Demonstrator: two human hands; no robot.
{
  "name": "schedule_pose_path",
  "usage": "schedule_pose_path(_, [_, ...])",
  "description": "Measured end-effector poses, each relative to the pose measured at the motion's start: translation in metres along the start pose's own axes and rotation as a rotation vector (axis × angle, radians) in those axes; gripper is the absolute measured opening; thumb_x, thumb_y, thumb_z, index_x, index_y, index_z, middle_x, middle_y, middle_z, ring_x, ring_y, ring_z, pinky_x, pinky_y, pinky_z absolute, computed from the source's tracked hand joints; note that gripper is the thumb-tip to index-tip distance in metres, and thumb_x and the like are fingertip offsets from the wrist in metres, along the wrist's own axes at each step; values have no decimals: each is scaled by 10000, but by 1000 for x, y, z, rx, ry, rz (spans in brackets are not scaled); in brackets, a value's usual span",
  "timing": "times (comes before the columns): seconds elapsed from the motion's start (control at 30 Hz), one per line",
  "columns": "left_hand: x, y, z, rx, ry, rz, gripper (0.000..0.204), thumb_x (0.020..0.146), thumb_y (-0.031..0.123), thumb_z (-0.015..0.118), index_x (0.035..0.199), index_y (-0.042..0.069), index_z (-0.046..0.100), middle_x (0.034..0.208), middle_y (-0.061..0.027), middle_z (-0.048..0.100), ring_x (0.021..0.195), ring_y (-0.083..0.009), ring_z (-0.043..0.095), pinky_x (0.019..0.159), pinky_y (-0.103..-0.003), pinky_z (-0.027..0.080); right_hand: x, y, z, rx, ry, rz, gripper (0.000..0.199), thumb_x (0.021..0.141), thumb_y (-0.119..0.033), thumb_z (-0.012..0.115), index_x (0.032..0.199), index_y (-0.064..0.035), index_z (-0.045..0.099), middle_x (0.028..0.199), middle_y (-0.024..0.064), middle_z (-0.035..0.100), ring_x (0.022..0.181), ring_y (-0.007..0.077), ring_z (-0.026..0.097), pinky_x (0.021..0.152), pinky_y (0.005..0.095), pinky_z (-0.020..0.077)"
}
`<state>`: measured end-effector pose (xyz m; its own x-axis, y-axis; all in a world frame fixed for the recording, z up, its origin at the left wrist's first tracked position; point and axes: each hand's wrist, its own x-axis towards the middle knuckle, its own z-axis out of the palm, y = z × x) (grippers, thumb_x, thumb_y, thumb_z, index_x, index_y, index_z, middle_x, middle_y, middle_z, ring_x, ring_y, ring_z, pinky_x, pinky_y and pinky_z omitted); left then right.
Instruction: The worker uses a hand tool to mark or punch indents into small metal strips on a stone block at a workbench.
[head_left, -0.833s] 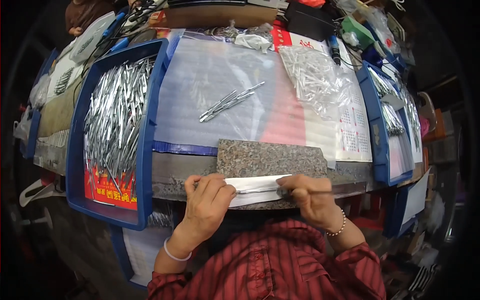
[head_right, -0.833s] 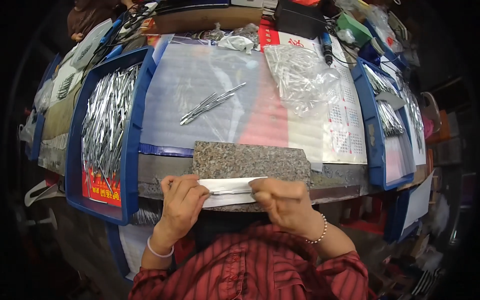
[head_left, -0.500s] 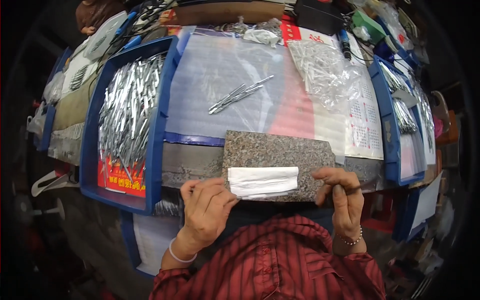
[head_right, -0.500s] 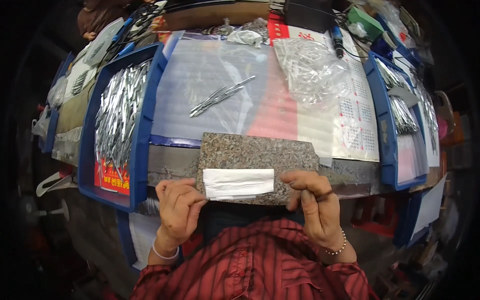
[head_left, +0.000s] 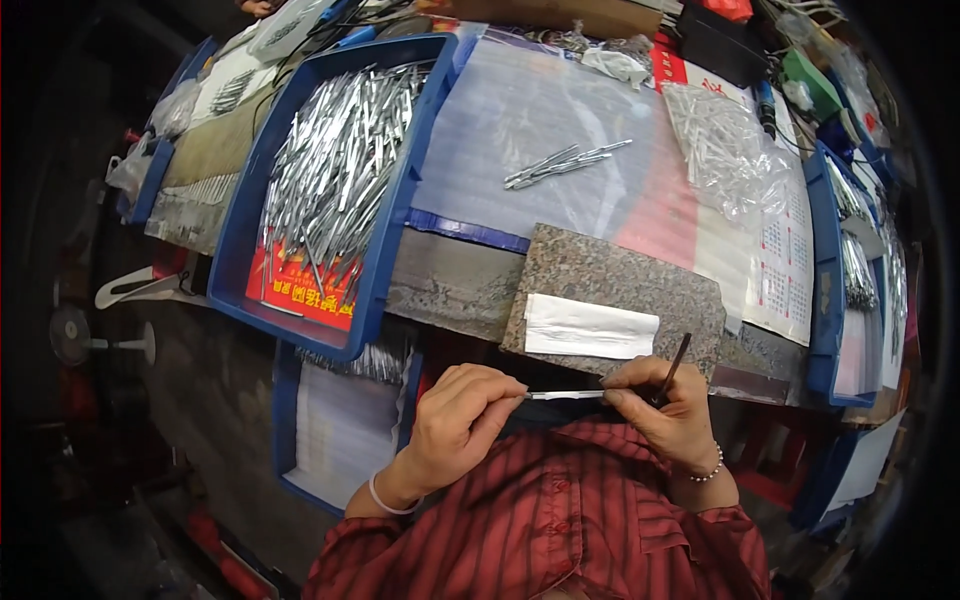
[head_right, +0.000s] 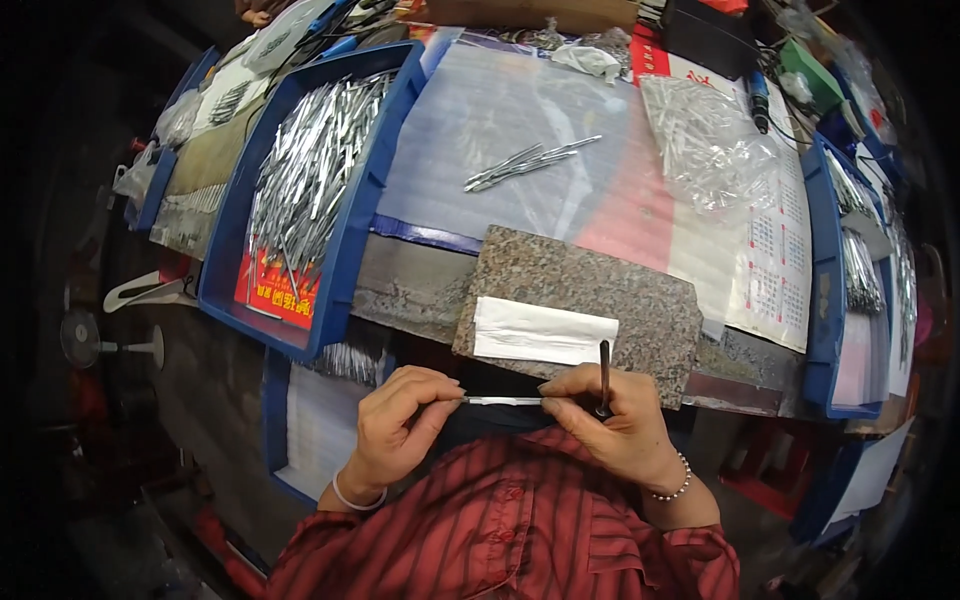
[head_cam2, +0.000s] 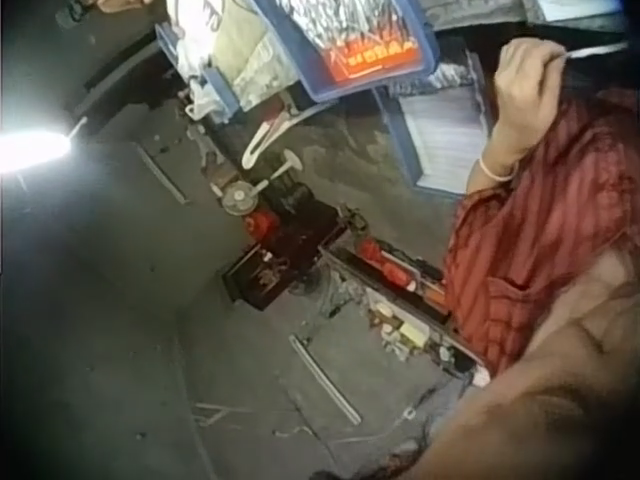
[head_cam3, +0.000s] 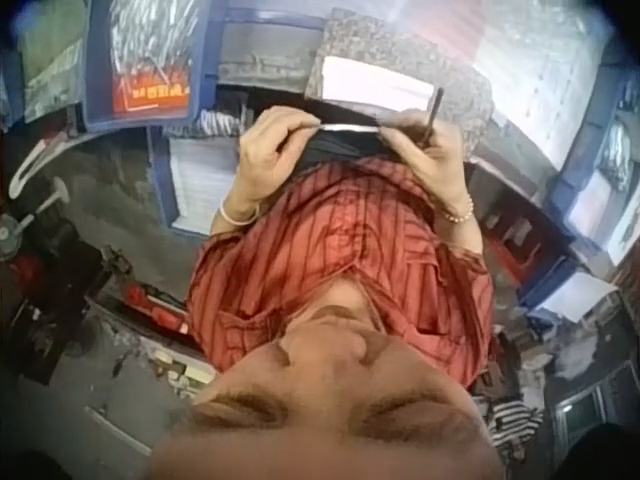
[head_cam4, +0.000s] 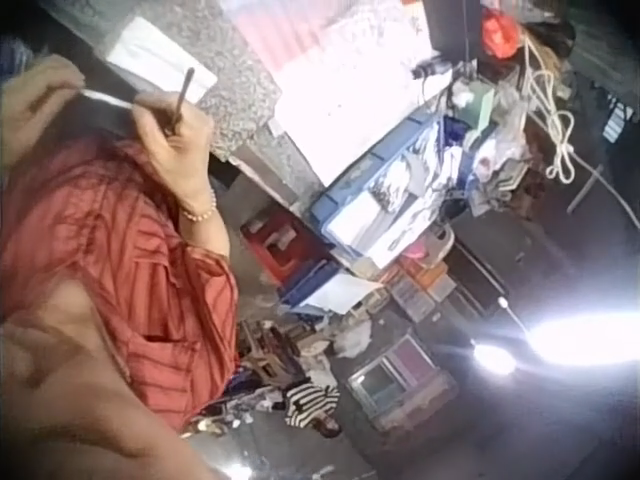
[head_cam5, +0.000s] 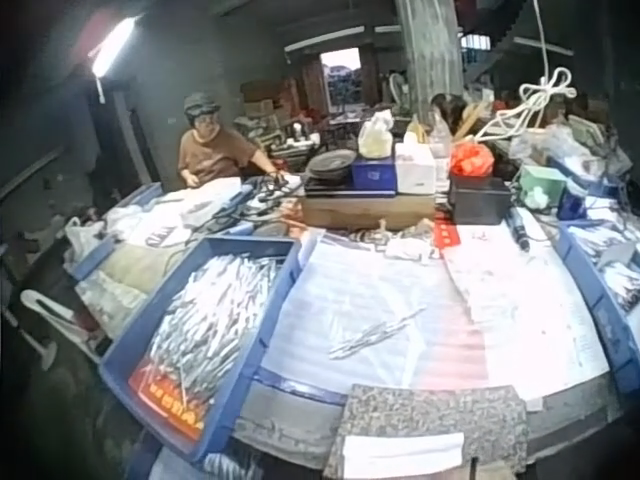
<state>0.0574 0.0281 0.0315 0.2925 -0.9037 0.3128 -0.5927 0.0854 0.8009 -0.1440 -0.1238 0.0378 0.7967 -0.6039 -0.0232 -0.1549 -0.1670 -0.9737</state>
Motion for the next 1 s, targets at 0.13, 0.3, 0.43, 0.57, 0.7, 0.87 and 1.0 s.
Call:
schedule_pose_path(0.13, [-7, 1, -5, -122, -40, -154, 152, 804, -54, 640, 952, -27, 661, 851, -125, 666, 779, -228, 655, 687, -292, 504, 3, -4, 7, -62, -7, -30, 115, 820, -56, 711, 919, -7, 678, 816, 67, 691, 684, 120, 634, 607, 244, 480])
schedule_pose_path(0.3, [-14, -1, -10, -213, -138, -292, 151, 844, 19, 636, 988, -11, 669, 824, -105, 657, 704, -205, 635, 632, -283, 483, 6, -12, 17, -121, -79, -36, 115, 806, -35, 704, 915, -12, 677, 794, 78, 678, 658, 147, 631, 586, 256, 474])
schedule_pose_path(0.43, [-32, -12, -14, -225, -198, -346, 120, 863, 92, 643, 933, -3, 663, 792, -103, 645, 684, -212, 628, 608, -301, 475, 8, -9, 36, -182, -163, -63, 92, 806, -20, 685, 898, -16, 670, 760, 96, 655, 610, 182, 614, 551, 274, 457])
schedule_pose_path(0.57, [-55, -21, -27, -253, -193, -417, 126, 869, 107, 622, 924, -2, 651, 813, -121, 655, 733, -265, 649, 644, -329, 497, 13, -5, 53, -186, -260, 14, 99, 821, -30, 676, 913, -2, 654, 746, 101, 647, 581, 183, 595, 544, 269, 449])
schedule_pose_path(0.7, [-87, -26, -52, -175, -22, -586, 112, 871, 97, 623, 913, 0, 659, 819, -128, 663, 739, -232, 656, 658, -317, 498, 12, -11, 53, -118, -211, 91, 102, 834, -36, 665, 922, 10, 647, 747, 101, 648, 585, 163, 590, 545, 260, 444])
schedule_pose_path(0.87, [-138, -100, -91, 244, 366, -776, 142, 884, 119, 588, 918, 7, 667, 785, -177, 655, 718, -291, 656, 648, -352, 495, 18, -14, 57, -147, -192, 47, 97, 835, -29, 659, 925, 5, 652, 714, 105, 640, 566, 180, 607, 546, 257, 452])
schedule_pose_path(1.0, [-165, -181, -111, 663, 500, -615, 160, 878, 125, 563, 924, 15, 670, 814, -201, 658, 740, -385, 630, 683, -435, 496, 20, -22, 60, -234, -245, 24, 105, 829, -31, 662, 932, -7, 659, 739, 115, 643, 590, 207, 621, 557, 266, 468])
